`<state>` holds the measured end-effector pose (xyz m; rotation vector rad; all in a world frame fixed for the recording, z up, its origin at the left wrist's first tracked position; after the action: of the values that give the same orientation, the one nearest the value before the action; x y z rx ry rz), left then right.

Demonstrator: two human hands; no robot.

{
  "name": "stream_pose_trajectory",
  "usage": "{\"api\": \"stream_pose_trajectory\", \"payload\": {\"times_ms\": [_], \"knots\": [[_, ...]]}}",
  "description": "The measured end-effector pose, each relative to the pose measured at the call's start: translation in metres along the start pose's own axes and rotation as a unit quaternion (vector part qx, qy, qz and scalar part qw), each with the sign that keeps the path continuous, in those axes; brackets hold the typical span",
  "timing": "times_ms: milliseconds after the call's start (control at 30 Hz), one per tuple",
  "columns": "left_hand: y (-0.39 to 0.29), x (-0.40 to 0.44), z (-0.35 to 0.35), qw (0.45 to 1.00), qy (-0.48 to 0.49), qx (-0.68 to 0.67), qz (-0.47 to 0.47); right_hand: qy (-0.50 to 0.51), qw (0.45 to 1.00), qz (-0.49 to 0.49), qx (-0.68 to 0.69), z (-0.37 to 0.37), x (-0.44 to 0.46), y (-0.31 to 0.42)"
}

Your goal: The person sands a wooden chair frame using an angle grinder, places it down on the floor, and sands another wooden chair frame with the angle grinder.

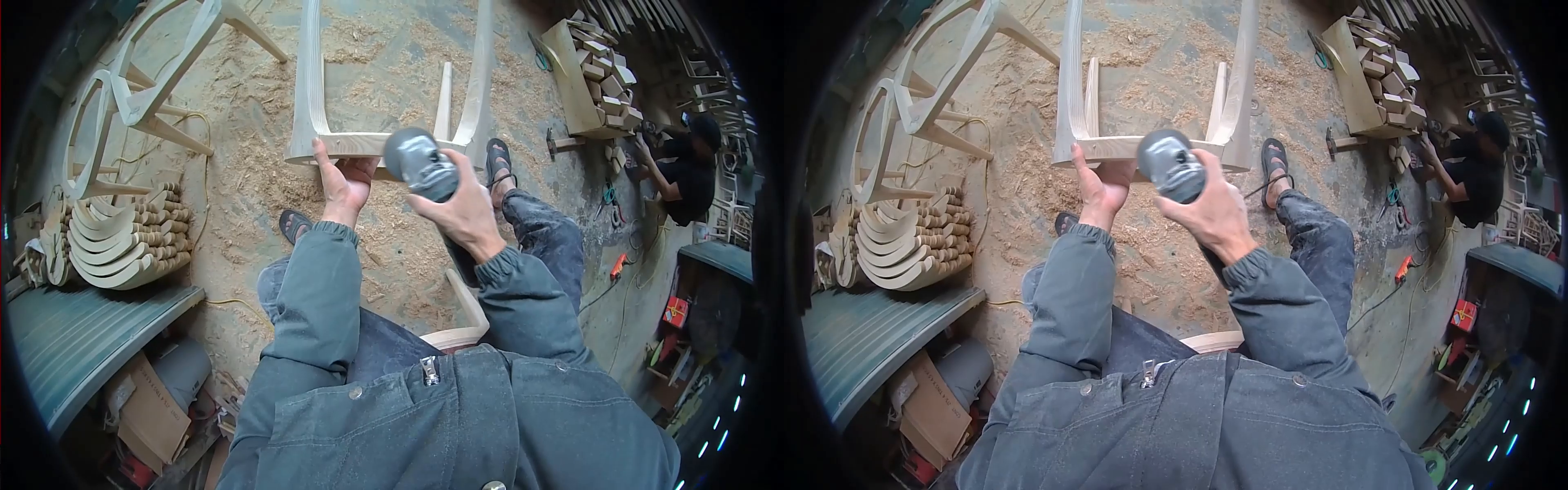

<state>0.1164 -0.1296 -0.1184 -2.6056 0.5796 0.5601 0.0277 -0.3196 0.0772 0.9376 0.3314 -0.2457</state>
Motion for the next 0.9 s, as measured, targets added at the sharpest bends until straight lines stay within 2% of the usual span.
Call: {"api": "stream_pose_trajectory", "payload": {"times_ms": [133, 333, 400, 533, 600, 667, 800, 833, 900], "knots": [[-0.002, -0.001, 0.003, 1.000, 0.008, 0.005, 0.004, -0.002, 1.000, -0.016, -0.027, -0.005, 0.012, 0.011], [0.002, -0.003, 0.000, 1.000, -0.017, 0.006, 0.004, -0.021, 0.997, -0.073, 0.019, 0.009, -0.015, -0.017], [0.002, -0.001, 0.002, 1.000, -0.003, 0.017, 0.010, -0.068, 0.995, -0.048, 0.051, 0.016, -0.026, -0.030], [0.001, 0.000, 0.002, 1.000, -0.005, 0.021, 0.010, -0.127, 0.987, -0.065, 0.074, 0.029, -0.045, -0.083], [0.001, 0.000, 0.004, 1.000, -0.022, 0.012, 0.001, -0.167, 0.971, -0.070, 0.153, 0.035, -0.048, -0.101], [0.001, 0.000, 0.004, 1.000, -0.015, 0.014, -0.002, -0.163, 0.961, -0.074, 0.211, 0.035, -0.044, -0.100], [0.001, 0.003, 0.006, 1.000, -0.021, 0.008, 0.003, -0.062, 0.994, -0.030, 0.086, 0.018, -0.023, -0.033], [0.000, 0.000, 0.002, 1.000, -0.018, 0.010, 0.003, 0.000, 0.994, -0.044, 0.097, 0.003, -0.013, -0.029], [-0.002, 0.005, 0.017, 0.999, -0.005, 0.032, 0.023, 0.000, 0.998, -0.045, 0.054, -0.003, -0.007, -0.015]]}}
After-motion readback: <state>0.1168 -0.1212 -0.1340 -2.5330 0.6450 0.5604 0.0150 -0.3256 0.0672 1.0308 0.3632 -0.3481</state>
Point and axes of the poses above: each hand's wrist, its own x-axis towards the middle knuckle, its own z-axis out of the back of the hand, y = z × x, the point moved 10 cm from there along x, towards the middle knuckle, and after that the axes turned 13 degrees about y, right-handed, at the moved point
